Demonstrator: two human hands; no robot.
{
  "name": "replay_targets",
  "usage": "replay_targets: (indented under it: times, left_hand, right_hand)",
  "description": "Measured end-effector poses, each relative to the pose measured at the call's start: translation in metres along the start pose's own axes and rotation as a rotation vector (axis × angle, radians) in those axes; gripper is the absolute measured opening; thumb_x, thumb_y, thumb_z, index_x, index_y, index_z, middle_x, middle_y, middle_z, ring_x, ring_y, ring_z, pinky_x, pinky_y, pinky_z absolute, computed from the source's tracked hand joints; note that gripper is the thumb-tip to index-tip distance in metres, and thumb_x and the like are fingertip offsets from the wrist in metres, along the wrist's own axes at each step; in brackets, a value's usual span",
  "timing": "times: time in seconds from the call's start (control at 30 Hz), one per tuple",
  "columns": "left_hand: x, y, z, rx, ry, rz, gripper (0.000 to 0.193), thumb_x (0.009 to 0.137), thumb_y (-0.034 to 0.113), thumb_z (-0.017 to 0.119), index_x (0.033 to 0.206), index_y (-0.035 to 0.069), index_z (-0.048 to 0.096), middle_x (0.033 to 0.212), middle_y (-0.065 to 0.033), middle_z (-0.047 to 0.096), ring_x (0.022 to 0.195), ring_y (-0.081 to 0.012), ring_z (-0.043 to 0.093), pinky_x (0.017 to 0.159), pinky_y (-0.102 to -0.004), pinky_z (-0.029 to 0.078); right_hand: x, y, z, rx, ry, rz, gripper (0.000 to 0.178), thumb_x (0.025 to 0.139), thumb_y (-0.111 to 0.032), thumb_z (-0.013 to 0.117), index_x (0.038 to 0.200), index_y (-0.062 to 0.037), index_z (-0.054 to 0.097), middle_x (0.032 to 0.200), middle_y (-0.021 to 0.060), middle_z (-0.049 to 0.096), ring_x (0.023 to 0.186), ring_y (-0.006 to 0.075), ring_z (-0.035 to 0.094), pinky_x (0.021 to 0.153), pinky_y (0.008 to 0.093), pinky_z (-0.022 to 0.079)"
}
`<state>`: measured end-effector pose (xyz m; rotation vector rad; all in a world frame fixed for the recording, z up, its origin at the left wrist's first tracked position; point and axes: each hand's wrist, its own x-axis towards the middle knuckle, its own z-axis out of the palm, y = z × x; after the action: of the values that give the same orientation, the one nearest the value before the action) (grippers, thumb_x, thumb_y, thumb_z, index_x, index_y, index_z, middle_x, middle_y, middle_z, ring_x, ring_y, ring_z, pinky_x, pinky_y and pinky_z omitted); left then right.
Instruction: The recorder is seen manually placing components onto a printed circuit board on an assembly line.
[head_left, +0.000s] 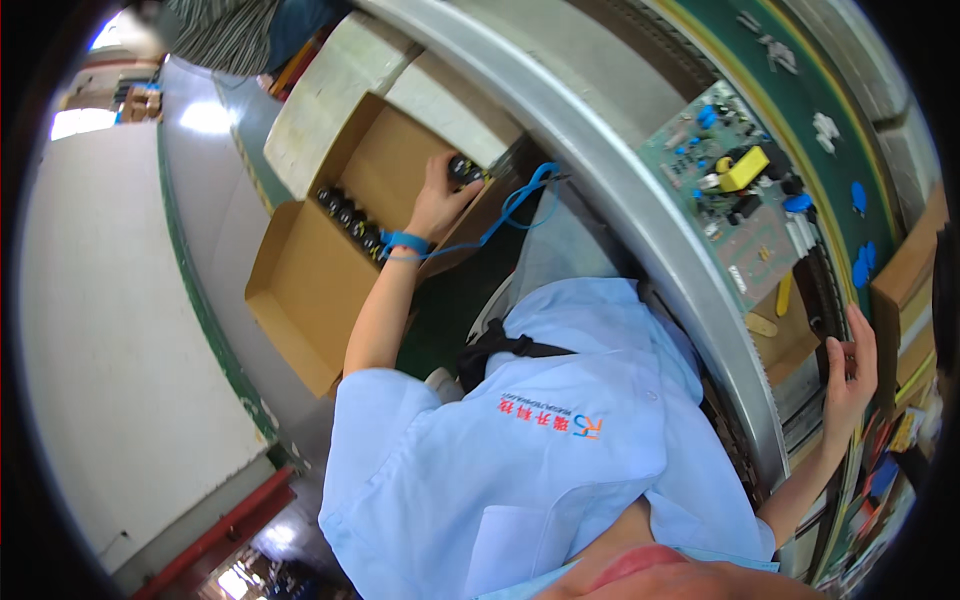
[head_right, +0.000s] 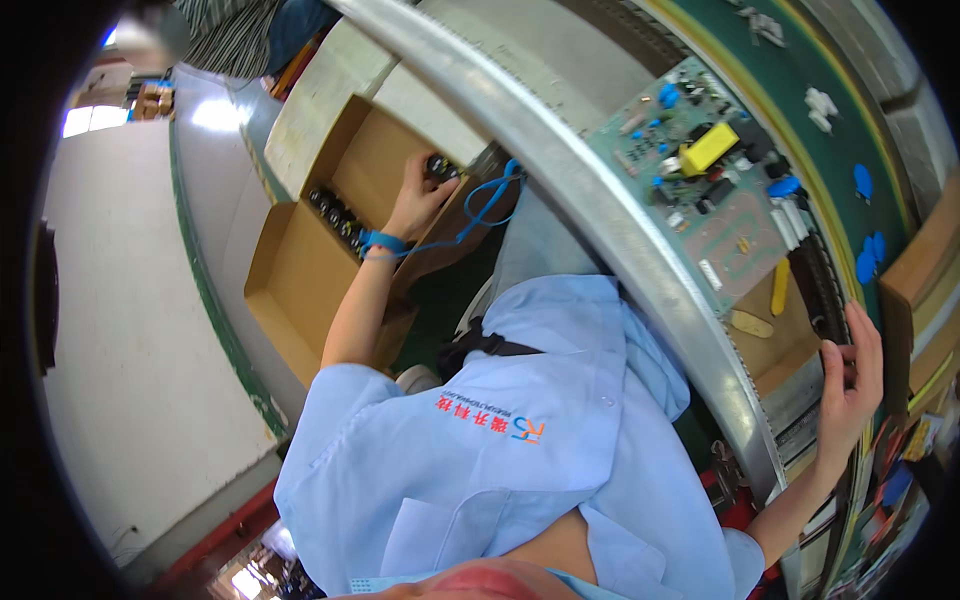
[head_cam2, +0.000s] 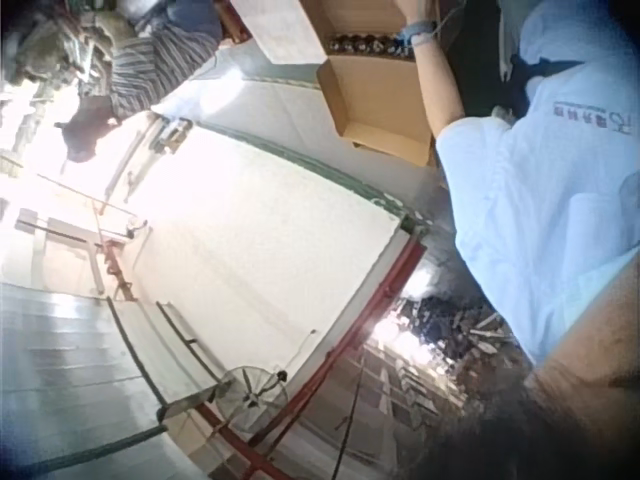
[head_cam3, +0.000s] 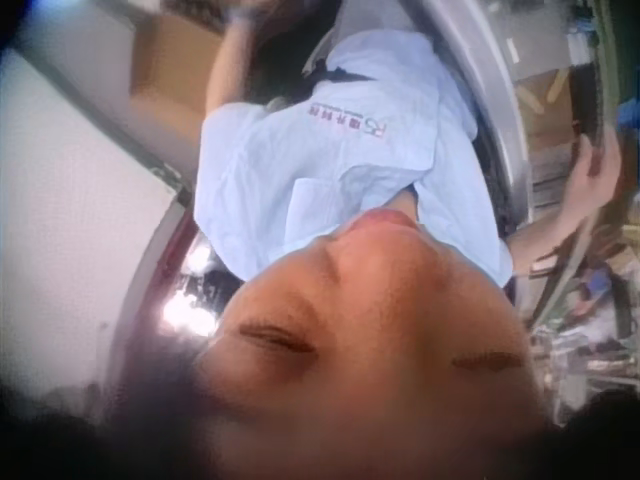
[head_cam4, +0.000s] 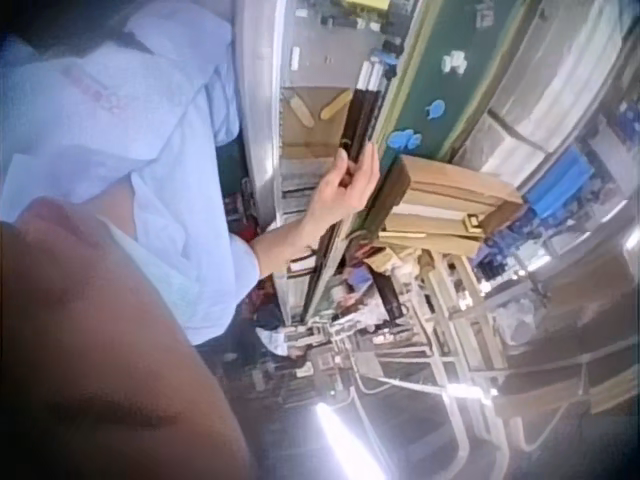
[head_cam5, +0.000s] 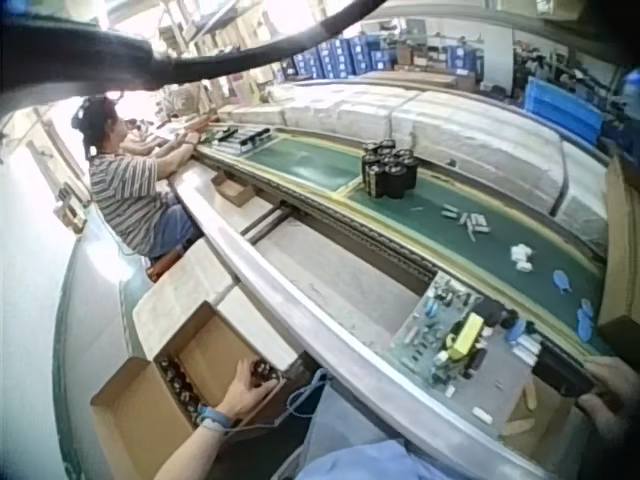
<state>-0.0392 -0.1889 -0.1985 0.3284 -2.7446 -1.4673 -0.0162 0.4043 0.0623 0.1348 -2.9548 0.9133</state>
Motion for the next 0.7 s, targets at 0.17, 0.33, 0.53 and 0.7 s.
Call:
replay_targets:
  times: [0.17, 0.33, 0.53, 0.7]
  left_hand:
    - [-0.004, 0.066, -0.030, 0.427, -0.166, 0.179, 0.053, 0.081, 0.029, 0.072, 0.127, 0.012, 0.050, 0.134, -0.0169, 0.045, 0.112, -0.0373, 0.057, 0.089, -0.0420, 0.052]
    - [-0.001, 0.072, -0.039, 0.639, -0.363, 0.259, 0.046, 0.079, 0.019, 0.068, 0.124, 0.022, 0.056, 0.135, -0.0175, 0.044, 0.111, -0.0366, 0.059, 0.087, -0.0441, 0.054]
    - [-0.005, 0.055, -0.028, 0.667, -0.301, 0.275, 0.049, 0.076, 0.015, 0.069, 0.122, 0.022, 0.056, 0.132, -0.0191, 0.043, 0.104, -0.0415, 0.060, 0.081, -0.0469, 0.055]
    - [-0.025, 0.054, -0.040, 0.714, -0.327, 0.160, 0.046, 0.075, 0.014, 0.070, 0.118, 0.017, 0.055, 0.129, -0.0206, 0.043, 0.103, -0.0434, 0.059, 0.080, -0.0474, 0.055]
  right_hand:
    - [0.009, -0.005, 0.002, 0.023, 0.048, -0.011, 0.043, 0.087, 0.002, 0.062, 0.130, -0.0068, 0.059, 0.129, 0.0031, 0.059, 0.078, 0.0066, 0.053, 0.069, 0.0202, 0.044]
    - [0.074, -0.037, 0.011, 0.033, 0.042, -0.205, 0.043, 0.084, -0.001, 0.066, 0.126, -0.0095, 0.061, 0.124, 0.0057, 0.061, 0.074, 0.0092, 0.055, 0.067, 0.0222, 0.045]
    - [0.218, -0.085, 0.066, 0.188, -0.084, -0.388, 0.061, 0.081, -0.022, 0.071, 0.138, -0.0135, 0.050, 0.115, 0.0084, 0.065, 0.067, 0.0094, 0.054, 0.069, 0.0256, 0.048]
    - [0.330, -0.097, 0.124, 0.047, 0.036, -0.467, 0.062, 0.085, -0.025, 0.068, 0.141, -0.0136, 0.045, 0.112, 0.0055, 0.063, 0.067, 0.0061, 0.055, 0.053, 0.0205, 0.043]
